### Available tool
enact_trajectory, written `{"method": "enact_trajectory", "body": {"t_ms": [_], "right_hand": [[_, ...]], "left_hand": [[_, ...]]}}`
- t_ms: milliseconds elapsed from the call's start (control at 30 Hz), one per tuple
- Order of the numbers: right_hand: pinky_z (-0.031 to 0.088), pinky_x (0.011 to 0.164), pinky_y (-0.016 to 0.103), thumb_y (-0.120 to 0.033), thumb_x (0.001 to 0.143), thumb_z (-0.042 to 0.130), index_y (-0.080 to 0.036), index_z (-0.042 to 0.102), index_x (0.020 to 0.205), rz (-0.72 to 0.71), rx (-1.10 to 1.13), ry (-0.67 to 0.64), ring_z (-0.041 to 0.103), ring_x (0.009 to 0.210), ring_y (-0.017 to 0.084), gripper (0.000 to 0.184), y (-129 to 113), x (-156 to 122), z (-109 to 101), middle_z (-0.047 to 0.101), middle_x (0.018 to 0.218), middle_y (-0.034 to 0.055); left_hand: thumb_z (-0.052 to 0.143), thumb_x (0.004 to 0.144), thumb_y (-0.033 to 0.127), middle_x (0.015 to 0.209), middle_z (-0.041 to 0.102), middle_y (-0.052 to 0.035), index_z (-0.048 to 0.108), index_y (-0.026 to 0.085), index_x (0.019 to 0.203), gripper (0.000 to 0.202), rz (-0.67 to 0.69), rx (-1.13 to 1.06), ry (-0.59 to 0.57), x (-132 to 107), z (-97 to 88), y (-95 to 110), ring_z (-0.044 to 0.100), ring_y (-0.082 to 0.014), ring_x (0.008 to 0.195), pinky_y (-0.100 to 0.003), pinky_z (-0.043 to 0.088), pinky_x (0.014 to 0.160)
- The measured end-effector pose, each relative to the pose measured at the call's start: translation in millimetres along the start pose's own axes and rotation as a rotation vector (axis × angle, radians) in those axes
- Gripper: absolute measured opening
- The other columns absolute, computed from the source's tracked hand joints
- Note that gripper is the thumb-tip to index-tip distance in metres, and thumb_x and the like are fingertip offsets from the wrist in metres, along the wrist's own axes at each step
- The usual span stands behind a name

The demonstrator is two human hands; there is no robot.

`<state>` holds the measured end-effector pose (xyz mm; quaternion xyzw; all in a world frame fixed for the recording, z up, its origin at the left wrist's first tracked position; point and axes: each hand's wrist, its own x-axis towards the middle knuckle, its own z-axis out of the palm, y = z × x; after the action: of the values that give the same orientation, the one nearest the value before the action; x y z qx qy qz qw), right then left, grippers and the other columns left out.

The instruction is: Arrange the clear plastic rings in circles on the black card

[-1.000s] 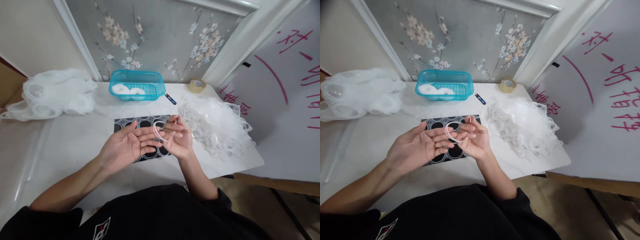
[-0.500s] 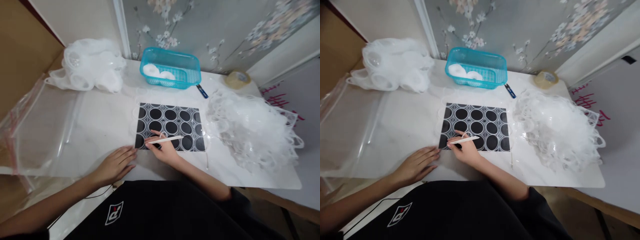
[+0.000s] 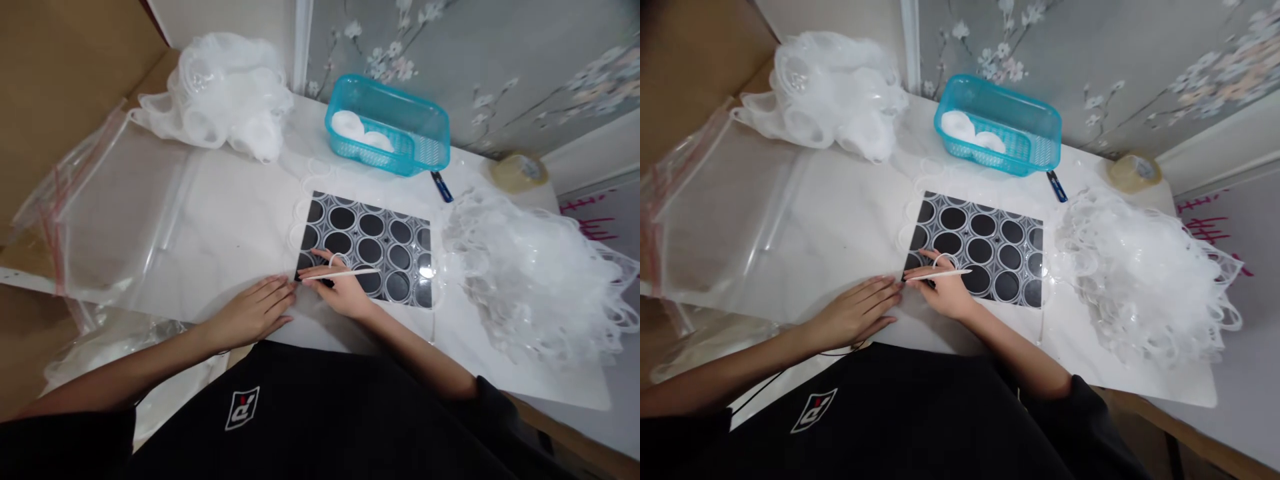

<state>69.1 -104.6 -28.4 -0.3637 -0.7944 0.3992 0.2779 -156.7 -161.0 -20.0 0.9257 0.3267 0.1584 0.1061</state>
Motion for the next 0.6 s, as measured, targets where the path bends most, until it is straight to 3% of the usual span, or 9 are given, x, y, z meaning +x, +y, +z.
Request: {"method": "enact_trajectory", "body": {"t_ms": [400, 600], "right_hand": [[0.033, 0.109, 0.055, -0.024, 0.088, 0.057, -0.026, 0.073, 0.097, -0.003, -0.063, -0.018, 0.049, 0.127, 0.028, 0.018, 0.7, -1.3, -0.7, 0.075, 0.101, 0.0033], [0.025, 0.114, 0.057, -0.019, 0.09, 0.051, -0.027, 0.068, 0.105, -0.216, -0.274, -0.122, 0.043, 0.133, 0.028, 0.024, 1.4, -10.0, 4.7, 0.07, 0.114, 0.0047]], "left_hand": [[0.048, 0.095, 0.032, 0.126, 0.062, -0.0129, 0.058, 0.013, 0.122, 0.035, -0.053, -0.054, -0.053, 0.1, 0.5, 1.6, 0.055, -0.0297, 0.12, -0.045, 0.043, 0.103], [0.047, 0.095, 0.035, 0.126, 0.061, -0.0163, 0.054, 0.009, 0.126, 0.041, -0.064, -0.031, -0.056, 0.6, 2.9, 1.1, 0.054, -0.0301, 0.12, -0.046, 0.041, 0.104]]}}
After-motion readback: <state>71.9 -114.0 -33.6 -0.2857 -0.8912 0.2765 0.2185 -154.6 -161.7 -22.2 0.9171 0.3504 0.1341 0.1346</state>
